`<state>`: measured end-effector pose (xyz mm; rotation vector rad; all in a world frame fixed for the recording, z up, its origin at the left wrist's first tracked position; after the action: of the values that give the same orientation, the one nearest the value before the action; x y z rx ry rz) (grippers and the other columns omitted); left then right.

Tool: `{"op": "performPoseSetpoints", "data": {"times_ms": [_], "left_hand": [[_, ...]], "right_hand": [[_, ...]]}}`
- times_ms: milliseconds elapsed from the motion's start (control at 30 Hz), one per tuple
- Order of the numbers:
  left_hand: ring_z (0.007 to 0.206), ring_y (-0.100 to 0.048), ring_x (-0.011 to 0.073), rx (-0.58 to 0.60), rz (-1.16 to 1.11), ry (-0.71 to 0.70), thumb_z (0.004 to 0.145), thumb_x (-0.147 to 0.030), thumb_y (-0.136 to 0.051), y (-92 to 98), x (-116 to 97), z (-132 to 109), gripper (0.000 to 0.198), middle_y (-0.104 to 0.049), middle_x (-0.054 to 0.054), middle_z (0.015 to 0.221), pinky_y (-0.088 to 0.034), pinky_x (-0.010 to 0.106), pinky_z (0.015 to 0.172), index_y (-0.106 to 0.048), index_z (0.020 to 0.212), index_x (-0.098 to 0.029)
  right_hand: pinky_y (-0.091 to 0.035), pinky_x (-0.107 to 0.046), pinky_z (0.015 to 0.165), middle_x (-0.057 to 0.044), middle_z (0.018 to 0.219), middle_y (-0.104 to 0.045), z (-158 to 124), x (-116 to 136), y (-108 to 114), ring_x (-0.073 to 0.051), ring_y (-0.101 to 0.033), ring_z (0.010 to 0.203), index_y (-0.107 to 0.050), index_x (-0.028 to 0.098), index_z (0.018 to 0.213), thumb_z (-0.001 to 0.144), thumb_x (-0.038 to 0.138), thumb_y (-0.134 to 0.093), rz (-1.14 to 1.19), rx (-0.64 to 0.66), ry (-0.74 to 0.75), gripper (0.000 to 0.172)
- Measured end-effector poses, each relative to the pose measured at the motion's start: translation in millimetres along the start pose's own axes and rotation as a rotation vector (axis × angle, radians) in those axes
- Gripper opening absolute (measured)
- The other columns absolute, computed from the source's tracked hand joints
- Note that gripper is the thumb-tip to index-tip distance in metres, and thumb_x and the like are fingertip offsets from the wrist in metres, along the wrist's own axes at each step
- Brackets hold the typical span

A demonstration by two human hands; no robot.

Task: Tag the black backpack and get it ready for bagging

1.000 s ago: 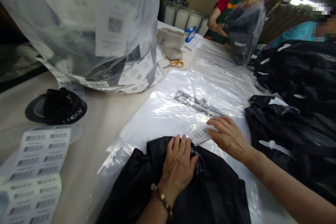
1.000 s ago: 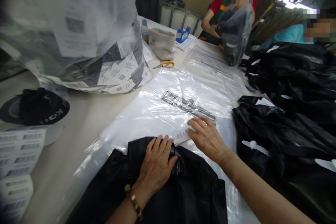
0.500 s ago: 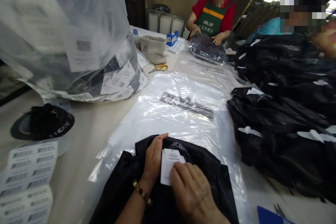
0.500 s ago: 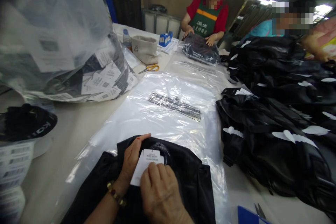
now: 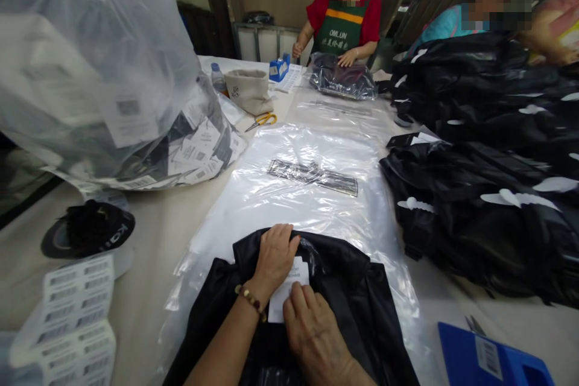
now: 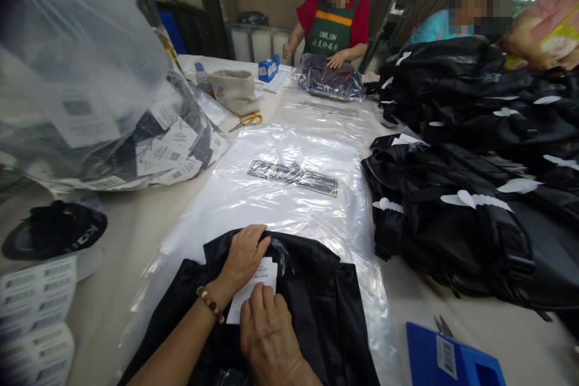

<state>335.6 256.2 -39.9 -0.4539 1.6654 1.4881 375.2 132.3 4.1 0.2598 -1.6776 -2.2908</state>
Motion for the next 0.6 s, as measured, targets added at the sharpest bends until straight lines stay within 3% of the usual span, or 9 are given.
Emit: {"op": "performPoseSetpoints", "data": {"times_ms": [167,333,433,533,600], "left_hand": [[0.117,-0.049,0.0286,0.036,0.107,-0.056,0.087,-0.022,-0.044,-7.0,3.9,2.8,0.031,-0.059,0.015,0.119,-0.035,0.052,0.103,-0.058,0.112,-0.01],[0.116,-0.051,0.021,0.07,0.153,-0.12,0.086,-0.019,-0.041,15.8,-5.2,-3.7,0.034,-0.059,0.014,0.119,-0.04,0.039,0.104,-0.056,0.115,-0.009],[0.121,-0.046,0.0225,0.156,0.35,-0.169,0.081,-0.011,-0.036,32.9,-21.0,-34.0,0.044,-0.054,0.012,0.127,-0.04,0.042,0.103,-0.052,0.123,-0.011],[0.124,-0.042,0.03,0.321,0.622,-0.091,0.072,-0.012,-0.047,39.0,-21.9,-75.2,0.063,-0.044,0.014,0.138,-0.044,0.048,0.098,-0.043,0.134,-0.014],[0.127,-0.039,0.0335,0.365,0.735,-0.051,0.07,-0.015,-0.053,40.1,-19.6,-96.5,0.075,-0.034,0.014,0.145,-0.043,0.052,0.096,-0.031,0.142,-0.016]], "right_hand": [[-0.041,-0.031,0.058,-0.01,0.086,-0.061,-16.8,-2.3,1.2,-0.02,-0.052,0.072,-0.054,0.015,0.078,0.071,0.005,-0.05,-0.001,0.054,0.08,0.013],[-0.042,-0.032,0.064,-0.01,0.087,-0.062,-25.5,-3.6,-3.2,-0.021,-0.053,0.076,-0.055,0.015,0.077,0.067,0.003,-0.049,0.003,0.065,0.087,0.017],[-0.042,-0.032,0.062,-0.009,0.087,-0.062,-26.2,-2.9,-5.1,-0.021,-0.053,0.074,-0.054,0.016,0.077,0.066,0.002,-0.05,0.018,0.078,0.069,0.018],[-0.041,-0.032,0.06,-0.007,0.085,-0.061,-25.8,-4.2,-3.6,-0.02,-0.052,0.071,-0.052,0.017,0.078,0.065,0.002,-0.052,0.059,0.054,0.048,0.02],[-0.04,-0.032,0.059,-0.007,0.084,-0.059,-25.8,-4.8,-2.9,-0.02,-0.052,0.071,-0.051,0.017,0.078,0.065,0.002,-0.054,0.067,0.062,0.056,0.02]]}}
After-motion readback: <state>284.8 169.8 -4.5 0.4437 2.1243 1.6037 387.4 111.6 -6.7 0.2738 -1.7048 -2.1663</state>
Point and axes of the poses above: each hand's wrist, its own z-axis towards the middle knuckle, its own y-axis out of the back of the hand, x = y × z, the point moved 6 cm from there along z, towards the middle knuckle
